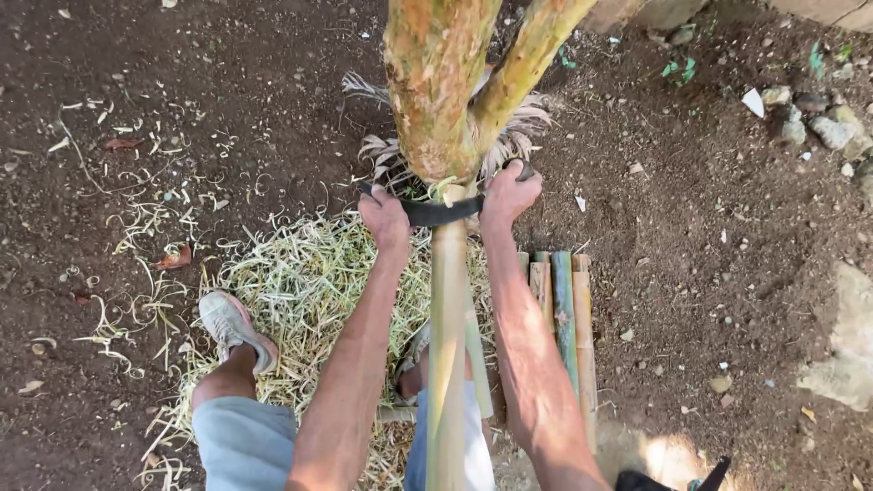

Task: Shaving the outer layer of a bamboo pole using a curved blade tool.

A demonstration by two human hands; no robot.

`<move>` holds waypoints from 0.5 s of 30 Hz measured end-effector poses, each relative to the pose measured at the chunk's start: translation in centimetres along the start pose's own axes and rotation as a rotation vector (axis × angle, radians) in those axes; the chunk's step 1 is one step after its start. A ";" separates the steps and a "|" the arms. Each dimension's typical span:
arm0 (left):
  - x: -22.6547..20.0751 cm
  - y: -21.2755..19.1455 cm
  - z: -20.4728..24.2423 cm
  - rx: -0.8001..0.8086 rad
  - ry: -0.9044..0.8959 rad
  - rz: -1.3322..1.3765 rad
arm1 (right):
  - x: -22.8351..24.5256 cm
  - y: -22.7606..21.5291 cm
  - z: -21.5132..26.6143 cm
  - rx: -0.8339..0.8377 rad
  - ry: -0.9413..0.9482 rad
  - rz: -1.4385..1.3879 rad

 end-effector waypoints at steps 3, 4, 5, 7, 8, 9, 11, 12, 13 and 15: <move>-0.6 0.4 -0.2 -0.041 -0.099 -0.093 | -0.4 1.3 -1.3 -0.024 0.007 -0.015; -0.8 0.9 -1.0 -0.042 -0.092 -0.092 | -0.4 2.1 -1.9 -0.020 0.007 -0.021; -0.6 1.0 -1.5 -0.062 -0.106 -0.152 | -0.7 2.3 -2.2 -0.037 0.008 0.006; 2.5 0.5 -4.1 -0.079 -0.117 -0.214 | -2.4 3.0 -3.4 -0.055 0.010 0.030; 4.0 0.2 -6.2 -0.078 0.041 -0.302 | -2.2 3.3 -4.1 -0.091 -0.149 0.049; 5.6 0.0 -8.1 -0.077 0.191 -0.391 | -2.1 3.6 -4.7 -0.126 -0.307 0.075; 2.6 0.6 -5.9 -0.057 0.136 -0.363 | -0.4 2.2 -2.7 -0.077 -0.145 0.072; 1.1 1.0 -4.9 -0.039 0.087 -0.330 | -0.1 1.8 -1.7 -0.020 0.012 0.063; -1.1 1.2 -3.1 -0.039 0.088 -0.327 | -0.6 1.5 -1.5 -0.019 0.009 0.063; -4.2 1.4 0.5 -0.013 -0.033 -0.244 | -2.8 0.8 -0.9 -0.018 0.107 -0.015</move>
Point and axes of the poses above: each hand's wrist, its own z-axis away from the middle knuckle, its own y-axis out of the palm, x = y × z, the point moved 9 cm from there along -z, towards the middle knuckle, and after that the axes turned 11 degrees about z, right-handed, at the moved point
